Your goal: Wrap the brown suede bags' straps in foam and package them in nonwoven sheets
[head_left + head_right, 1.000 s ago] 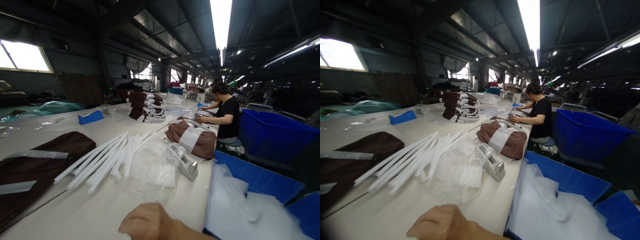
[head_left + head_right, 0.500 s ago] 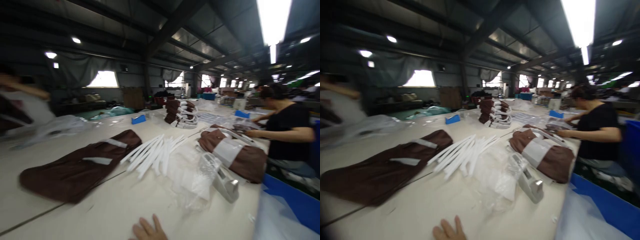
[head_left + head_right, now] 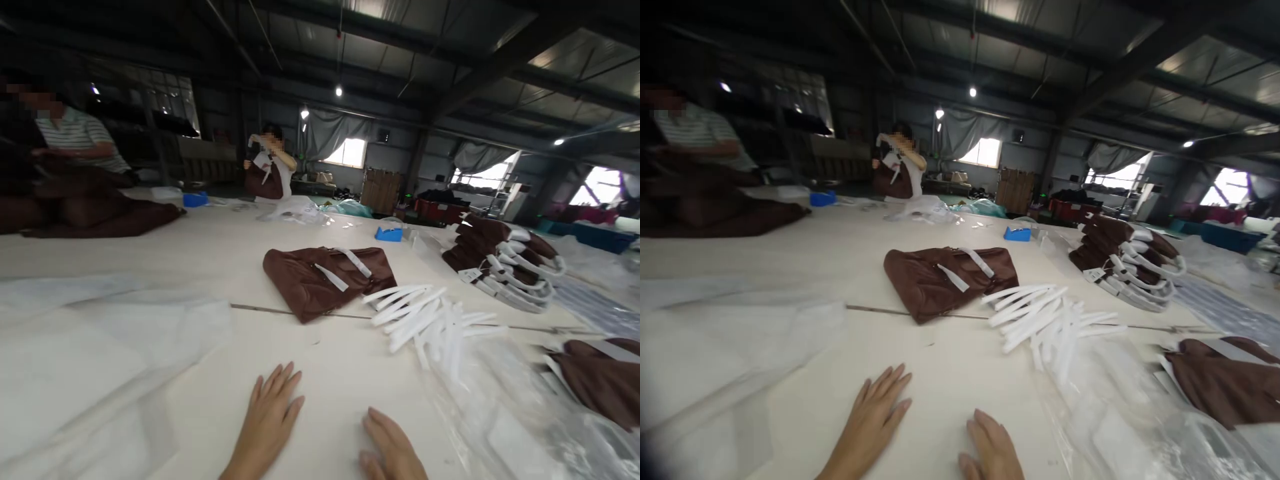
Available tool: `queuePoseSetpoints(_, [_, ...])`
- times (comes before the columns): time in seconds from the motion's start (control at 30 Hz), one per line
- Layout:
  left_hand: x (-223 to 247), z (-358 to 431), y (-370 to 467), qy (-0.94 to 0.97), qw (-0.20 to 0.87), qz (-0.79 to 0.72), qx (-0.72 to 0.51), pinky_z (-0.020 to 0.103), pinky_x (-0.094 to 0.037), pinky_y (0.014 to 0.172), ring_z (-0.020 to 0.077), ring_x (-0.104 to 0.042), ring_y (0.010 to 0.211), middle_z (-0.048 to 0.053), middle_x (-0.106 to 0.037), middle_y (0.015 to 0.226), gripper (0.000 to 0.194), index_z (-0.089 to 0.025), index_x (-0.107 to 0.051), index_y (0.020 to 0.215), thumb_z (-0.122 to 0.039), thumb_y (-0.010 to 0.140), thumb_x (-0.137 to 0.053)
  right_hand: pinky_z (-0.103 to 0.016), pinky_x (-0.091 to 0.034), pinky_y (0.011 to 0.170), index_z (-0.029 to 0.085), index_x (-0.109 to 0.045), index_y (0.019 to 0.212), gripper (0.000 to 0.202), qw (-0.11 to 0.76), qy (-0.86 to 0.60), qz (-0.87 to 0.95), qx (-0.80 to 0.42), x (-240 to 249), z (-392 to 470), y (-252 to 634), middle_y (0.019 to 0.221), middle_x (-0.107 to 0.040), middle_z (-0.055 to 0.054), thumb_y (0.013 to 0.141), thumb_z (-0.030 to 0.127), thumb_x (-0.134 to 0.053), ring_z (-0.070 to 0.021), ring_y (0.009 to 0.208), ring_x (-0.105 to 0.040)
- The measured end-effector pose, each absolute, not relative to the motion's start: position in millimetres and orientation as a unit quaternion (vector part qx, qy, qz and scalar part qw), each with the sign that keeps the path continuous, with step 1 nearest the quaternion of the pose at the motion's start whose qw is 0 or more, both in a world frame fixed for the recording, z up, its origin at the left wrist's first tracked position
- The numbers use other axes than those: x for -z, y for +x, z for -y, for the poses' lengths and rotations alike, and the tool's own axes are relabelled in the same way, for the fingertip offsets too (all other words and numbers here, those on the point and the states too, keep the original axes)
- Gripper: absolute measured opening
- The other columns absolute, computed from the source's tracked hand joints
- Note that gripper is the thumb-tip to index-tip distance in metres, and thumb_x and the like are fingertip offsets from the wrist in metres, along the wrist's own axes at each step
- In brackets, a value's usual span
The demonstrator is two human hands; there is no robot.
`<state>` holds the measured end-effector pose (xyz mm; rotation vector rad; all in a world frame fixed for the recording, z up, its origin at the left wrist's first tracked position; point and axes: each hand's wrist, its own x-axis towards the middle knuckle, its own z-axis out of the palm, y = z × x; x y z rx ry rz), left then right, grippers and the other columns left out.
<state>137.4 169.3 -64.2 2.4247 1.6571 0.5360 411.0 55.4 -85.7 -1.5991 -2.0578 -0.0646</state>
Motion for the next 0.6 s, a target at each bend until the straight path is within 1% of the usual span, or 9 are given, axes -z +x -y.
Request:
queuePoseSetpoints(0.07, [65, -168, 136, 0.811, 0.076, -0.552, -0.179, 0.063, -0.028, 0.115, 0.0329, -0.039, 0.14, 0.009, -0.047, 0.148, 0.045, -0.025, -0.058, 0.136, -0.036, 0.095, -0.042, -0.037, -0.054, 0.101, 0.02, -0.061, 0.133, 0.043, 0.27, -0.592, 0.759, -0.009, 52, -86, 403, 0.139, -0.059, -0.011, 0.097, 0.04, -0.051, -0.0253, 0.125, -0.06])
queuePoseSetpoints(0.13, [66, -167, 135, 0.812, 0.072, -0.549, -0.184, 0.061, -0.03, 0.115, 0.0326, -0.04, 0.14, 0.008, -0.048, 0.148, 0.044, -0.026, -0.058, 0.136, -0.036, 0.095, -0.044, -0.042, -0.048, 0.107, 0.015, -0.058, 0.136, 0.048, 0.288, -0.602, 0.744, -0.022, 19, -127, 386, 0.143, -0.055, -0.013, 0.097, 0.042, -0.049, -0.0272, 0.131, -0.054])
queuePoseSetpoints(0.2, [68, -167, 135, 0.814, 0.064, -0.543, -0.195, 0.061, -0.031, 0.114, 0.0323, -0.041, 0.139, 0.007, -0.048, 0.148, 0.042, -0.028, -0.058, 0.135, -0.036, 0.095, -0.045, -0.046, -0.043, 0.111, 0.01, -0.056, 0.136, 0.053, 0.301, -0.607, 0.734, -0.03, -10, -174, 361, 0.144, -0.053, -0.018, 0.095, 0.042, -0.052, -0.0304, 0.135, -0.049])
queuePoseSetpoints(0.27, [71, -166, 135, 0.815, 0.061, -0.539, -0.202, 0.06, -0.032, 0.114, 0.0319, -0.042, 0.139, 0.007, -0.048, 0.148, 0.042, -0.028, -0.058, 0.135, -0.034, 0.095, -0.046, -0.047, -0.039, 0.114, 0.007, -0.055, 0.136, 0.056, 0.301, -0.616, 0.727, -0.039, -32, -219, 332, 0.143, -0.053, -0.021, 0.092, 0.04, -0.058, -0.032, 0.136, -0.047])
queuePoseSetpoints(0.3, [72, -166, 135, 0.815, 0.062, -0.54, -0.202, 0.06, -0.032, 0.115, 0.0317, -0.042, 0.139, 0.007, -0.048, 0.149, 0.042, -0.028, -0.058, 0.135, -0.034, 0.096, -0.046, -0.047, -0.038, 0.114, 0.007, -0.055, 0.135, 0.055, 0.3, -0.619, 0.725, -0.04, -40, -239, 319, 0.141, -0.055, -0.021, 0.091, 0.041, -0.059, -0.0322, 0.135, -0.047])
queuePoseSetpoints(0.37, [73, -165, 135, 0.814, 0.073, -0.54, -0.203, 0.061, -0.031, 0.115, 0.0316, -0.041, 0.139, 0.007, -0.047, 0.149, 0.042, -0.028, -0.057, 0.136, -0.032, 0.096, -0.045, -0.047, -0.042, 0.109, 0.008, -0.058, 0.131, 0.051, 0.307, -0.619, 0.723, -0.029, -53, -273, 295, 0.135, -0.059, -0.021, 0.092, 0.042, -0.059, -0.0318, 0.13, -0.053])
queuePoseSetpoints(0.47, [70, -163, 136, 0.811, 0.107, -0.539, -0.202, 0.062, -0.028, 0.116, 0.0329, -0.039, 0.141, 0.007, -0.045, 0.15, 0.043, -0.028, -0.057, 0.137, -0.033, 0.096, -0.045, -0.045, -0.051, 0.095, 0.01, -0.059, 0.125, 0.041, 0.324, -0.602, 0.73, -0.001, -65, -303, 270, 0.123, -0.063, -0.016, 0.099, 0.041, -0.049, -0.0261, 0.115, -0.062])
queuePoseSetpoints(0.53, [66, -162, 137, 0.806, 0.134, -0.543, -0.194, 0.063, -0.025, 0.117, 0.0334, -0.036, 0.142, 0.008, -0.042, 0.152, 0.044, -0.027, -0.056, 0.138, -0.034, 0.096, -0.045, -0.042, -0.054, 0.089, 0.012, -0.06, 0.123, 0.037, 0.328, -0.586, 0.741, 0.011, -70, -312, 260, 0.118, -0.064, -0.012, 0.103, 0.037, -0.041, -0.0213, 0.107, -0.064])
queuePoseSetpoints(0.6, [63, -161, 137, 0.799, 0.159, -0.548, -0.189, 0.064, -0.021, 0.119, 0.0332, -0.033, 0.144, 0.008, -0.04, 0.153, 0.045, -0.025, -0.055, 0.139, -0.033, 0.095, -0.044, -0.04, -0.055, 0.086, 0.014, -0.06, 0.122, 0.034, 0.33, -0.566, 0.755, 0.021, -77, -317, 256, 0.116, -0.063, -0.009, 0.105, 0.034, -0.039, -0.019, 0.102, -0.065])
